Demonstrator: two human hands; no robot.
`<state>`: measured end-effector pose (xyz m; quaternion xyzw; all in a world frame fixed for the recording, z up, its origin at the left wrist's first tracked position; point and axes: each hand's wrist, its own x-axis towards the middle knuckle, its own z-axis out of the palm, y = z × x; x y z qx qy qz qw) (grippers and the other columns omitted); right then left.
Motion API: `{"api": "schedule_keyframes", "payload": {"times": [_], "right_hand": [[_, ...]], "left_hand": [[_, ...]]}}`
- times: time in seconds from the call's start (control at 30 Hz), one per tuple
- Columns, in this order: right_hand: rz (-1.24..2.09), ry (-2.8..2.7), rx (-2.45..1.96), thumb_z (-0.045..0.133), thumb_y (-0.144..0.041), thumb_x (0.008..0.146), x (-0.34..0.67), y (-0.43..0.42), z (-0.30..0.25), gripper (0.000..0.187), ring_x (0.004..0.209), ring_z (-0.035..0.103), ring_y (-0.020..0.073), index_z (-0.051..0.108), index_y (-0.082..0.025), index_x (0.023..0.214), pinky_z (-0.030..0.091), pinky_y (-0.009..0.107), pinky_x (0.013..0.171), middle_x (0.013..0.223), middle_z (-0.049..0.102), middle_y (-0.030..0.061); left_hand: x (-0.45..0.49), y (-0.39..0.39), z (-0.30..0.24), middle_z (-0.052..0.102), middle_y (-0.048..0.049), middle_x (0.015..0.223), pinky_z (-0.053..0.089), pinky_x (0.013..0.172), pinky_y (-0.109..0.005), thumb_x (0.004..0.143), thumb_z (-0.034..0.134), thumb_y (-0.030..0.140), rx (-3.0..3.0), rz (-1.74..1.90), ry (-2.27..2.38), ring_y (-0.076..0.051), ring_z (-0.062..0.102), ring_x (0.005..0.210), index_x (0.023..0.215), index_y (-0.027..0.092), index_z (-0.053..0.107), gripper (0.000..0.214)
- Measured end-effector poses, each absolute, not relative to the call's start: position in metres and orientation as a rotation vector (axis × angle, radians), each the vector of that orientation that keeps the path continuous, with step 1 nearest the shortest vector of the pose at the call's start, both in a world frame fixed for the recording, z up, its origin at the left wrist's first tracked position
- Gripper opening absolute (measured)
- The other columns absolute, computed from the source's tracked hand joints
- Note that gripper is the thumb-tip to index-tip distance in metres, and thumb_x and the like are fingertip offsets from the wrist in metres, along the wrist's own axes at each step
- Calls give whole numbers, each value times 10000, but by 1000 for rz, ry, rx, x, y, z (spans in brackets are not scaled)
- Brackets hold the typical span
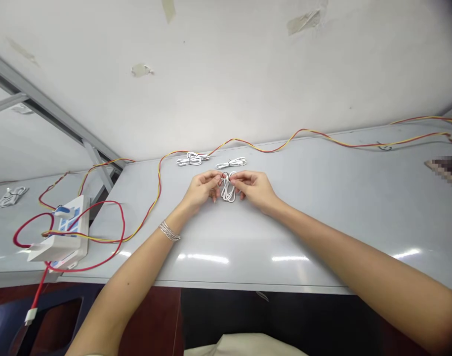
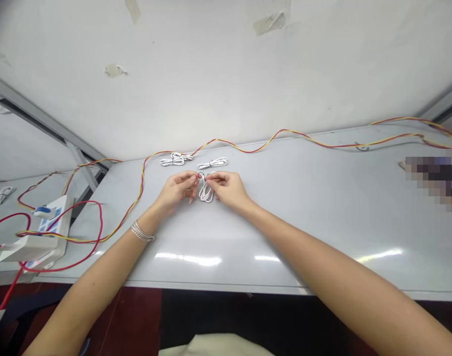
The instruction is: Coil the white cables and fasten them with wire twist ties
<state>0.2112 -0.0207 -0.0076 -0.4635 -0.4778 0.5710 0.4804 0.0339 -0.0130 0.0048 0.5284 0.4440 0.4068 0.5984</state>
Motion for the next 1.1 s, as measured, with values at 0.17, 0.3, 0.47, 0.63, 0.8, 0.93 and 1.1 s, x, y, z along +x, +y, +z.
{"api": "schedule_keyframes", "payload": {"times": [0.17,0.3,0.47,0.63,0.8,0.93,1.1], "right_hand": [[1401,-1146,-1139,735,-256,727,211,-20,-9,131,479,523,100,711,-156,809,433,233,421,669,669,16],[1402,-1166,-1139,754,-273,709,212,-21,-8,156,496,530,109,718,-160,810,427,235,426,664,665,13],[1427,-1184,-1112,791,-311,685,214,-23,-7,231,529,540,103,724,-151,838,433,231,447,694,665,18],[1502,-1193,-1016,866,-377,623,215,-21,-7,416,601,586,125,715,-146,934,451,236,473,737,675,30],[1656,-1149,-966,873,-415,618,216,-22,-6,416,595,600,129,713,-144,890,424,232,433,753,673,33],[1801,-1120,-860,837,-444,675,216,-25,-5,357,607,576,101,718,-144,827,382,209,408,831,668,43],[1857,-1110,-808,836,-426,686,216,-26,-4,333,604,552,92,704,-148,816,357,189,404,757,645,24]], "left_hand": [[32,-11,4,547,-6,767,426,391,-215,778,742,389,1189,921,1021,-87,554,494,903,142,684,283],[30,-10,3,552,-7,755,431,402,-213,781,750,402,1177,894,990,-89,558,508,899,131,675,305],[29,-10,2,557,7,736,439,419,-212,773,765,451,1205,914,983,-85,560,513,907,133,647,364],[33,-13,4,583,17,688,425,427,-203,722,807,472,1176,995,1005,-78,541,511,888,142,638,406],[40,-19,6,591,18,680,398,413,-196,721,811,476,1143,1046,1004,-67,514,495,921,148,661,412],[43,-22,6,603,8,681,392,412,-187,743,794,488,1163,1038,962,-69,524,498,938,146,671,413],[46,-24,7,597,9,690,406,412,-191,745,796,483,1169,1041,955,-70,532,497,922,147,668,401]]}}
